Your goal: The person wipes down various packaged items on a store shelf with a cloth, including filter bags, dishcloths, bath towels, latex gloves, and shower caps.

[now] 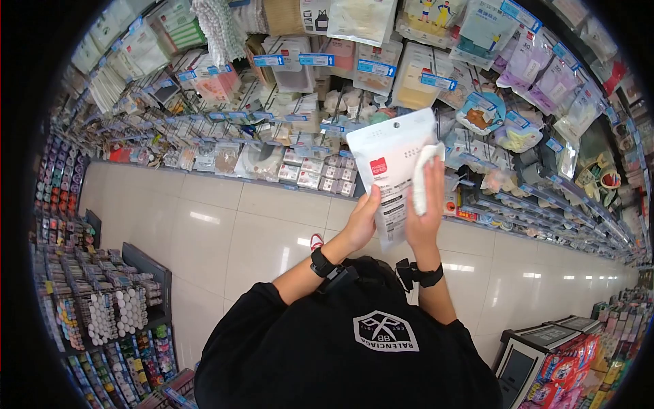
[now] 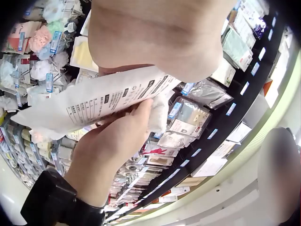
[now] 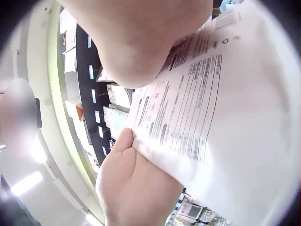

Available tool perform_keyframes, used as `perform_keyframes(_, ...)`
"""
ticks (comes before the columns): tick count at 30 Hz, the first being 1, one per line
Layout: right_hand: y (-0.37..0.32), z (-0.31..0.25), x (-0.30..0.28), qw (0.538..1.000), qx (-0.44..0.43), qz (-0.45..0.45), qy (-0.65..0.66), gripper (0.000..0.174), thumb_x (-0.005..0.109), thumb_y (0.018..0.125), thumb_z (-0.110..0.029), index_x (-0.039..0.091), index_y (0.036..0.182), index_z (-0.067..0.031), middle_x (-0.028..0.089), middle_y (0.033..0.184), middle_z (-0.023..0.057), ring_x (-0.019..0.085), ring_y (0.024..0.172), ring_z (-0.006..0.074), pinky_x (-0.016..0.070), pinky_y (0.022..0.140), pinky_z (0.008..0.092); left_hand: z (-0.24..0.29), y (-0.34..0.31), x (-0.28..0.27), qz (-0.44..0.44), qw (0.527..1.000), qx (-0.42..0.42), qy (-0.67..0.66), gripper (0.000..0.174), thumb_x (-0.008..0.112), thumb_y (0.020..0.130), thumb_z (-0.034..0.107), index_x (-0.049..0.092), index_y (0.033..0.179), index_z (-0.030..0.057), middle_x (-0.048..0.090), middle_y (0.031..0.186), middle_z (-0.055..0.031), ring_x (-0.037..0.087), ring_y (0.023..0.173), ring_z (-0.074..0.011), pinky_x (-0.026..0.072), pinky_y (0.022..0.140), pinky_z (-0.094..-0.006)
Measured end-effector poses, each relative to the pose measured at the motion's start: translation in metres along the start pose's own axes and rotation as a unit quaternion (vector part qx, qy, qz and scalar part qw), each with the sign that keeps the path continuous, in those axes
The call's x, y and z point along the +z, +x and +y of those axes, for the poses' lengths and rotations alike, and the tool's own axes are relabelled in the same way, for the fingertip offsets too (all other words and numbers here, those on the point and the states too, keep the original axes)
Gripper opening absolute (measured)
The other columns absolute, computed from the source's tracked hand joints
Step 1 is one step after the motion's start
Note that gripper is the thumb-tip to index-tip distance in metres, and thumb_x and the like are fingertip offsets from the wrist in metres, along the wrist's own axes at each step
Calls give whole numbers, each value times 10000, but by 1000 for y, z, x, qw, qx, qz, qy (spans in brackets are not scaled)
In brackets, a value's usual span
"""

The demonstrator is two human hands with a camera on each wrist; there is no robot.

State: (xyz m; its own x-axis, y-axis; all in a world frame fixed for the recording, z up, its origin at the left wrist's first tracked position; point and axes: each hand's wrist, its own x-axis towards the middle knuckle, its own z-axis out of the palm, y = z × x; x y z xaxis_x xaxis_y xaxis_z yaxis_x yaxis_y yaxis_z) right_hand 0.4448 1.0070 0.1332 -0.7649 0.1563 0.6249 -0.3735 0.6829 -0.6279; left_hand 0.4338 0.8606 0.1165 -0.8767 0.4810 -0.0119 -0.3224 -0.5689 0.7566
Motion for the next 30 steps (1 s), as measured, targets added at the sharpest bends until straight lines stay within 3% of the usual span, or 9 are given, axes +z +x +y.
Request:
perform_keyframes(4,-15,-13,-8,985,-100,-135,-44,520,577,911,-135,582,1431,-118,442,1569,160,366,1471,404,270,1196,516,-26,2,-5,69,997,17,-16,644,302,1102,502,375,1508,6,463,1517,-138,496,1355,-217,399,1136,-377)
perform_keyframes(8,-37,-13,-17,978,-120,-173,-9,500,593,897,-153,619,1396,-151,480,1541,155,385,1461,388,290,1181,523,-15,-2,4,81,993,-8,-87,642,295,1100,511,381,1502,18,474,1503,-150,504,1345,-213,405,1133,-374)
perform_keyframes(11,-47,-1,-32,971,-133,-197,-17,483,599,901,-158,630,1384,-167,491,1533,150,397,1455,383,294,1178,519,-12,-2,14,91,995,39,-21,647,293,1100,514,414,1482,7,515,1471,-145,524,1325,-213,424,1113,-366)
perform_keyframes(14,-50,18,-40,982,-96,-149,-59,469,590,918,-155,628,1385,-161,482,1541,154,392,1460,380,290,1182,518,-16,-5,14,83,996,34,24,653,298,1100,515,462,1449,-11,551,1440,-140,550,1294,-209,434,1097,-358)
perform_keyframes(15,-48,24,-43,987,-82,-129,-54,490,581,915,-99,604,1404,-110,467,1544,190,378,1465,398,284,1186,514,-19,-7,13,72,997,24,33,656,301,1100,515,480,1437,-18,563,1429,-137,559,1282,-207,437,1091,-354)
perform_keyframes(19,-30,32,-52,999,3,-35,20,600,538,834,49,546,1431,-11,442,1542,249,355,1469,435,254,1204,492,-32,-5,14,3,986,-26,162,683,320,1090,542,530,1398,-30,606,1372,-114,570,1248,-185,436,1071,-347)
perform_keyframes(22,-18,32,-48,996,15,39,79,617,533,822,59,543,1434,-13,446,1544,238,359,1469,432,252,1207,488,-40,-7,25,-33,976,-27,215,678,331,1091,537,547,1382,-36,630,1320,-94,574,1214,-160,440,1056,-337)
perform_keyframes(25,-11,17,-41,993,14,49,109,587,541,830,39,569,1414,-18,472,1528,223,376,1464,416,263,1203,496,-44,-11,26,-52,962,-33,267,598,337,1111,461,553,1356,-40,632,1279,-76,563,1174,-138,443,1032,-312)
perform_keyframes(30,-21,4,-37,988,-99,-99,68,597,566,748,4,648,1336,-61,561,1462,158,427,1443,363,280,1199,512,-62,-11,-6,31,971,-9,236,502,369,1109,379,551,1338,-29,629,1287,-89,580,1156,-144,458,1020,-317)
